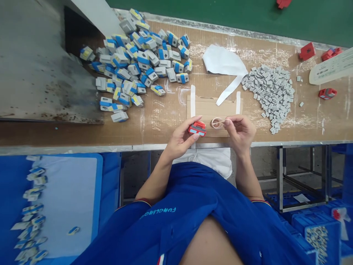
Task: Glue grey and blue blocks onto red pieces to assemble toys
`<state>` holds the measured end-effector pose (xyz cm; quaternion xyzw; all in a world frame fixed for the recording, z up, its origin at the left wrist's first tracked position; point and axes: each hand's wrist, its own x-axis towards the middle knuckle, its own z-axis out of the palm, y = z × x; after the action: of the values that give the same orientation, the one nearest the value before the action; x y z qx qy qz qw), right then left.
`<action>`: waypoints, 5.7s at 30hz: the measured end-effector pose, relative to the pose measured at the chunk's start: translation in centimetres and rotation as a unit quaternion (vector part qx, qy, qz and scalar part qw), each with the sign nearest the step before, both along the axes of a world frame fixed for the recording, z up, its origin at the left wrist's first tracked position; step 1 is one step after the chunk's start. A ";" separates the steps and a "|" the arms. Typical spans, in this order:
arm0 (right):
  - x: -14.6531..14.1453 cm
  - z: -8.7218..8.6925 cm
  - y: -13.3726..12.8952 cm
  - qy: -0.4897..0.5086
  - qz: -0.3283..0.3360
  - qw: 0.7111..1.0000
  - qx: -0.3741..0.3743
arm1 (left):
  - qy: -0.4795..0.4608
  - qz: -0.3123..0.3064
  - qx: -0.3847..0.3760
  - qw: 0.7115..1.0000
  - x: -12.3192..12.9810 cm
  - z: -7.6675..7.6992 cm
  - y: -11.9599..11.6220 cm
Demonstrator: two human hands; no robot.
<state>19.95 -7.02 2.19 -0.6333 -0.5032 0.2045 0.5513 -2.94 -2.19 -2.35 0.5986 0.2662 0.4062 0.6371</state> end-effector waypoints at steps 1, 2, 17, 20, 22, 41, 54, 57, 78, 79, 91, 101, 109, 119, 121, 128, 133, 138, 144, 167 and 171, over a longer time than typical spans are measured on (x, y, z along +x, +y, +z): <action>-0.1 0.0 0.0 0.009 -0.002 1.000 0.000 | -0.004 -0.001 -0.006 1.000 0.1 0.0 0.0; -0.1 0.0 0.0 0.013 -0.003 1.000 0.000 | -0.007 -0.002 -0.010 1.000 0.2 -0.1 0.1; -0.2 -0.7 0.2 0.056 -0.039 0.998 -0.012 | -0.009 -0.021 -0.026 0.999 0.4 0.4 0.8; 0.0 -1.0 0.2 0.099 -0.066 0.993 -0.014 | -0.018 -0.011 -0.062 0.998 0.4 0.2 0.7; 0.1 -1.1 0.2 0.111 -0.079 0.990 -0.023 | -0.015 -0.012 -0.076 0.997 0.4 0.2 0.7; -0.5 1.7 -0.8 0.044 -0.054 0.995 0.078 | 0.022 -0.028 -0.073 0.997 0.8 0.7 0.1; -1.9 1.2 -0.7 -0.113 0.051 0.984 0.128 | 0.003 -0.035 -0.076 0.996 1.2 0.6 0.3; -2.0 0.8 -0.7 -0.118 0.058 0.983 0.126 | 0.004 -0.034 -0.070 0.997 1.2 0.6 0.3; -2.1 2.5 -0.4 -0.236 0.110 0.957 0.127 | 0.000 -0.040 -0.076 0.996 1.1 1.1 0.7; -2.1 2.7 -0.5 -0.239 0.115 0.957 0.121 | 0.002 -0.039 -0.078 0.996 1.1 1.1 0.7; -2.1 2.7 -0.2 -0.275 0.110 0.949 0.110 | 0.013 -0.048 -0.091 0.995 1.0 1.3 0.8; -2.2 3.1 -0.1 -0.258 0.117 0.951 0.123 | -0.002 -0.054 -0.065 0.996 0.8 1.1 1.0; -0.3 1.3 -1.4 -0.098 -0.004 0.987 0.130 | -0.050 -0.059 -0.118 0.990 0.4 0.4 1.2; 0.5 -0.7 -1.0 -0.146 -0.024 0.987 0.063 | -0.081 -0.046 -0.133 0.987 0.5 0.2 1.1; 0.2 -0.4 -1.1 -0.155 0.001 0.986 0.062 | -0.086 -0.045 -0.126 0.987 0.5 0.2 1.2; 6.4 -1.0 1.1 -0.216 -0.075 0.973 0.007 | -0.091 -0.028 -0.136 0.986 0.4 0.2 1.1; 12.6 -2.2 4.7 -0.280 -0.164 0.943 -0.076 | -0.084 -0.024 -0.122 0.989 0.5 -0.1 1.1; 14.1 -2.5 6.7 -0.300 -0.122 0.934 -0.153 | -0.082 -0.022 -0.117 0.989 0.6 -0.1 1.0; 13.6 -1.1 6.7 -0.325 -0.074 0.930 -0.154 | -0.073 -0.016 -0.107 0.992 0.6 0.0 0.8; -6.4 2.7 -3.5 -0.004 0.040 0.998 -0.049 | -0.057 -0.030 -0.091 0.994 0.4 0.9 0.4; -6.6 2.2 -3.2 -0.041 0.018 0.999 -0.031 | -0.064 -0.040 -0.085 0.994 0.4 0.6 0.3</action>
<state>13.34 -10.17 4.43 -0.6489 -0.5299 0.2041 0.5065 -2.57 -1.85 -1.76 0.5250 0.2346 0.3937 0.7172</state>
